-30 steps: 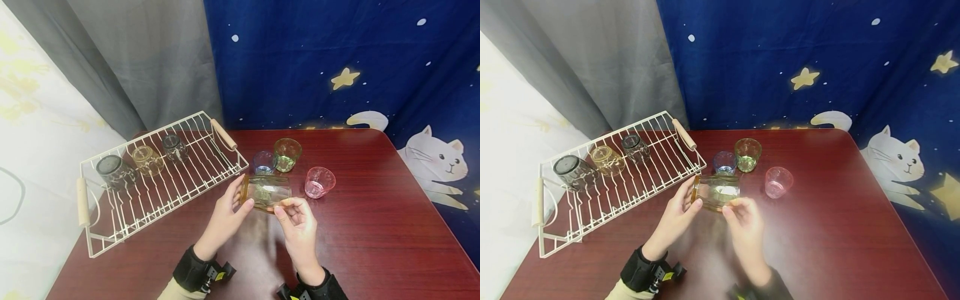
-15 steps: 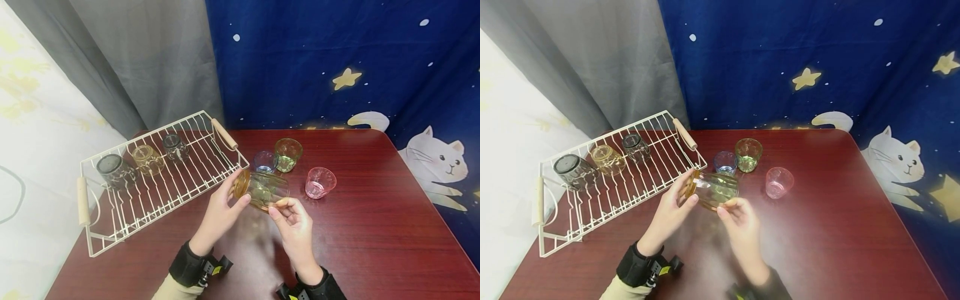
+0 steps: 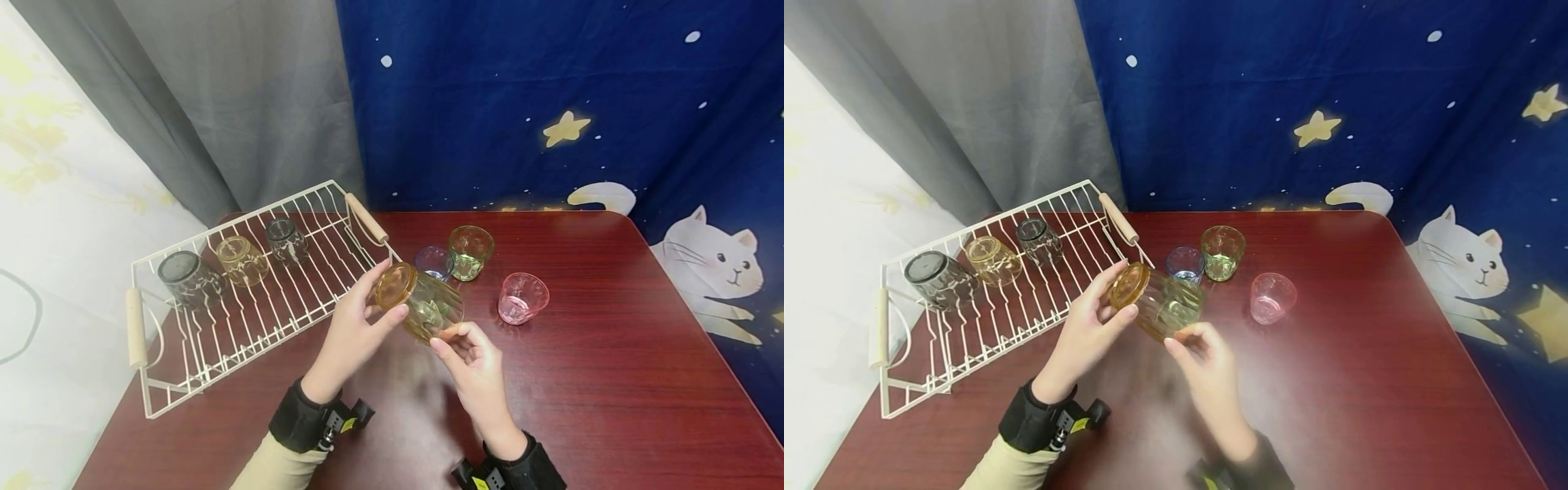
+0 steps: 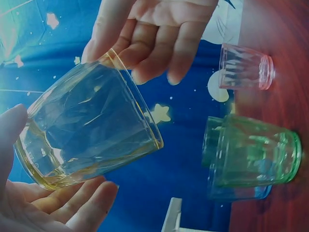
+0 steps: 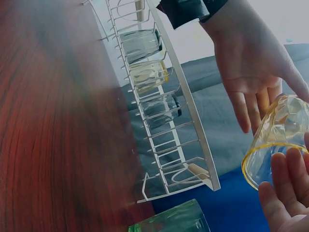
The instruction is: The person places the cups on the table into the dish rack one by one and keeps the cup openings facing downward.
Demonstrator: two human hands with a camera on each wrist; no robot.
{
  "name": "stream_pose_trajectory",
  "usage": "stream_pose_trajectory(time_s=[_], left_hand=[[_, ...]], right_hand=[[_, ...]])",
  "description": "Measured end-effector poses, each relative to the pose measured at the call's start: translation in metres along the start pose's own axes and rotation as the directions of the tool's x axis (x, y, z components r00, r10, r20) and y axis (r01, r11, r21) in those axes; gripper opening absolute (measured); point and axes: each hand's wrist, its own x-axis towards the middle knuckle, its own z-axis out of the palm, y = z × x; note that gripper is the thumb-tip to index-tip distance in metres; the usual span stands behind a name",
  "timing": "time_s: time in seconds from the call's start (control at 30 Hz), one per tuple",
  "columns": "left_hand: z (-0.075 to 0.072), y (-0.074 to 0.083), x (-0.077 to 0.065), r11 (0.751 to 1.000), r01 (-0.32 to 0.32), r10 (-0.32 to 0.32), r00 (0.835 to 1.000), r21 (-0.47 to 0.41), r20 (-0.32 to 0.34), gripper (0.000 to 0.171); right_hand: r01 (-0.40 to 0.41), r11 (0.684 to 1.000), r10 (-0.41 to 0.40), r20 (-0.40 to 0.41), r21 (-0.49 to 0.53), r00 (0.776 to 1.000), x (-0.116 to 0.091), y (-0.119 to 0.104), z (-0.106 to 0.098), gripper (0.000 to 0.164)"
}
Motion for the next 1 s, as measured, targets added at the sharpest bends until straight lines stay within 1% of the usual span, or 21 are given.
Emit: stream_pose_trajectory(time_s=[0.17,0.27,0.33,0.4,0.47,0.57,0.73,0.8,0.87,1.0], left_hand=[[-0.005,0.004,0.008,0.999,-0.032,0.032,0.999,0.003,0.003,0.067],[-0.01,0.006,0.014,0.996,-0.067,0.067,0.998,0.057,-0.006,0.068],[-0.014,0.007,0.018,0.99,-0.084,0.087,0.996,0.116,-0.02,0.069],[-0.019,0.008,0.022,0.982,-0.092,0.099,0.994,0.164,-0.035,0.069],[-0.023,0.008,0.027,0.977,-0.094,0.104,0.993,0.193,-0.046,0.07],[-0.03,0.008,0.035,0.971,-0.097,0.112,0.992,0.221,-0.057,0.07],[-0.042,0.006,0.045,0.956,-0.085,0.114,0.989,0.279,-0.09,0.07],[-0.047,0.006,0.049,0.95,-0.077,0.113,0.988,0.303,-0.102,0.07],[-0.051,0.006,0.052,0.939,-0.068,0.113,0.987,0.338,-0.114,0.071],[-0.061,0.005,0.061,0.911,-0.048,0.109,0.986,0.409,-0.127,0.072]], right_hand=[[0.002,0.996,-0.001,0.015,-0.089,1.0,0.003,0.0,-0.003,0.011],[0.013,0.991,-0.011,0.011,-0.131,1.0,0.007,-0.001,-0.006,0.011],[0.022,0.988,-0.022,0.003,-0.151,1.0,0.009,-0.002,-0.009,0.011],[0.031,0.985,-0.033,-0.007,-0.168,0.999,0.012,-0.001,-0.012,0.012],[0.049,0.979,-0.054,-0.02,-0.198,0.998,0.015,-0.001,-0.017,0.013],[0.087,0.96,-0.1,-0.034,-0.266,0.994,0.022,0.0,-0.023,0.014],[0.154,0.913,-0.187,-0.051,-0.378,0.981,0.035,0.002,-0.036,0.017],[0.174,0.889,-0.218,-0.059,-0.423,0.974,0.039,0.005,-0.041,0.02],[0.192,0.852,-0.252,-0.061,-0.487,0.966,0.044,0.008,-0.047,0.022],[0.194,0.762,-0.293,-0.062,-0.617,0.954,0.05,0.014,-0.058,0.027]])
